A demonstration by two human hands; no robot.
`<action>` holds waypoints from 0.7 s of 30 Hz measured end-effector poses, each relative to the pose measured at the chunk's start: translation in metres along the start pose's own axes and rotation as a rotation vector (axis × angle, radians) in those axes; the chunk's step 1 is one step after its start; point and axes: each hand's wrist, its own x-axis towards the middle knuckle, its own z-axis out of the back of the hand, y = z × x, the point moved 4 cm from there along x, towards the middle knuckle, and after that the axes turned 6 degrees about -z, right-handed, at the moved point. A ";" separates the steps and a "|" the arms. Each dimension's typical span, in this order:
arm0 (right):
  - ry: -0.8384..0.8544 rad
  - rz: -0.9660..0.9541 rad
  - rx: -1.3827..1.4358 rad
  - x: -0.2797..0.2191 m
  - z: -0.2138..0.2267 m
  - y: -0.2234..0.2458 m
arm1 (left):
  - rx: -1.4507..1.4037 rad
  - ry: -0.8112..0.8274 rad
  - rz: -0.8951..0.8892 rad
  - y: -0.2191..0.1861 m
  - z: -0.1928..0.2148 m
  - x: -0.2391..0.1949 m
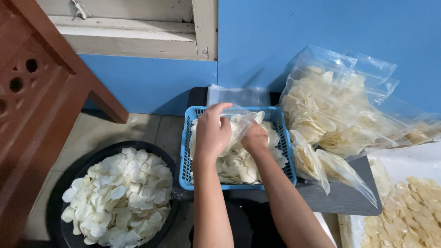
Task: The person scoops white dried slices from a black basin into a blue basket, then places them into clear plastic bags and seals them. The person repeats this process, transferring slices and sealing each bag before setting it aside.
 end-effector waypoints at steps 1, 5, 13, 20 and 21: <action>0.003 -0.001 0.000 0.008 -0.009 -0.002 | 0.000 0.002 0.003 -0.001 -0.003 0.001; -0.051 -0.042 -0.011 0.025 -0.031 -0.008 | 0.076 -0.041 0.011 0.002 -0.013 -0.001; -0.044 -0.066 0.010 0.038 -0.033 -0.017 | 0.090 -0.061 -0.084 0.002 -0.005 -0.005; -0.172 0.096 0.376 -0.054 0.088 -0.026 | -0.060 -0.032 -0.057 0.006 0.012 -0.004; -0.248 0.180 0.496 -0.076 0.112 -0.027 | -0.094 -0.026 -0.053 0.001 0.015 -0.005</action>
